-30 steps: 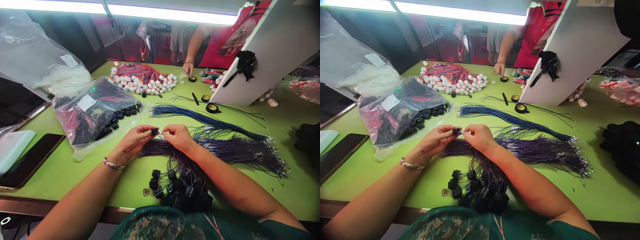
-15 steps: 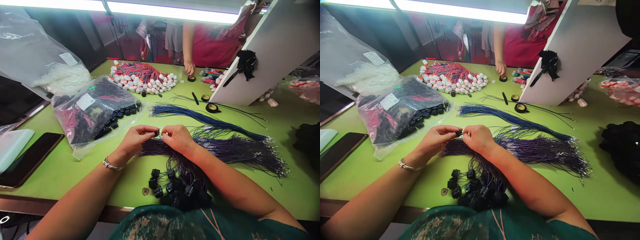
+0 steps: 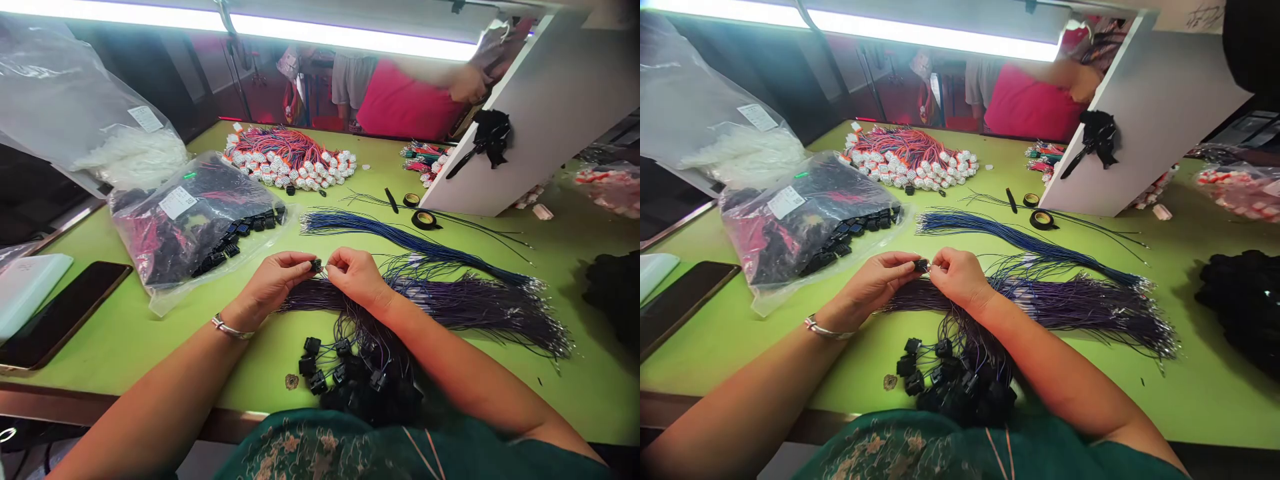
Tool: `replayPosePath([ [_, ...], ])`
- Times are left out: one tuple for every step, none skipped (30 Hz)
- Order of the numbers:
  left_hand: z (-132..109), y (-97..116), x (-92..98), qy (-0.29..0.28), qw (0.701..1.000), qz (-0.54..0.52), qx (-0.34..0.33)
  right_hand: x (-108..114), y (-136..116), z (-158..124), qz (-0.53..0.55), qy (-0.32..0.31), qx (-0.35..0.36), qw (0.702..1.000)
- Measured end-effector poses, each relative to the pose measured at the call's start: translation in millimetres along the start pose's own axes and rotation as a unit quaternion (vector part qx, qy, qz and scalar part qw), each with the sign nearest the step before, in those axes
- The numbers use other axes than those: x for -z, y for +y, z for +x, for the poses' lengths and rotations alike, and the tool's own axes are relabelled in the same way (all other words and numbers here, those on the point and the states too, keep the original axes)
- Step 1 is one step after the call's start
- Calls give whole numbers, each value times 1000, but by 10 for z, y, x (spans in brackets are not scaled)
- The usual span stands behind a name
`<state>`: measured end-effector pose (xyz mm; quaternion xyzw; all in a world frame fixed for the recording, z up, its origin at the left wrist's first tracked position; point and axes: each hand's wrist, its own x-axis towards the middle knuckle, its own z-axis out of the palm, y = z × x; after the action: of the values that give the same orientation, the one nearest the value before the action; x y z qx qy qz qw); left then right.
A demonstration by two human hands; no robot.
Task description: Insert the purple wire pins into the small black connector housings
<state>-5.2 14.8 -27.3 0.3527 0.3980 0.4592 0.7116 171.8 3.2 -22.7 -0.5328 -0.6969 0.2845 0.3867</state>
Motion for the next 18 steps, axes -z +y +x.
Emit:
replayPosePath([
  [3,-4,1,-1,1000,0,0,-3,6,-4,-4,0,5,1000],
  [6,-9,1,0,1000,1,1,-8,13,-8,-8,-1,8,1000],
  [8,-15,2,0,1000,2,1,-13,19,-13,-12,-2,11,1000],
  [9,-20,3,1,1000,4,1,-18,26,-16,-15,-2,13,1000],
  [9,-25,4,1,1000,6,2,-22,31,-19,-18,-2,15,1000],
  [9,-28,6,0,1000,9,3,-25,35,-22,-20,-2,15,1000],
  [7,-31,7,-1,1000,14,4,-26,38,-24,-22,-3,15,1000],
  [5,-32,9,-1,1000,19,4,-26,39,-26,-23,-5,15,1000],
  [4,-32,10,0,1000,23,2,-23,38,-27,-25,-7,16,1000],
  [3,-31,11,1,1000,25,0,-20,35,-27,-26,-9,18,999],
  [3,-30,11,4,1000,25,-3,-15,31,-27,-29,-9,19,999],
  [3,-28,12,6,1000,22,-5,-12,26,-27,-33,-7,21,999],
  [4,-27,12,7,1000,20,-6,-10,22,-25,-36,-3,21,999],
  [5,-26,12,6,1000,20,-5,-10,20,-24,-38,0,21,999],
  [5,-25,12,4,1000,24,-4,-14,20,-23,-38,2,21,999],
  [4,-26,11,3,1000,29,-5,-21,22,-23,-36,2,21,999],
  [3,-28,11,3,999,37,-6,-30,27,-23,-33,1,21,999],
  [0,-30,9,3,999,47,-8,-41,33,-24,-32,0,20,999],
])
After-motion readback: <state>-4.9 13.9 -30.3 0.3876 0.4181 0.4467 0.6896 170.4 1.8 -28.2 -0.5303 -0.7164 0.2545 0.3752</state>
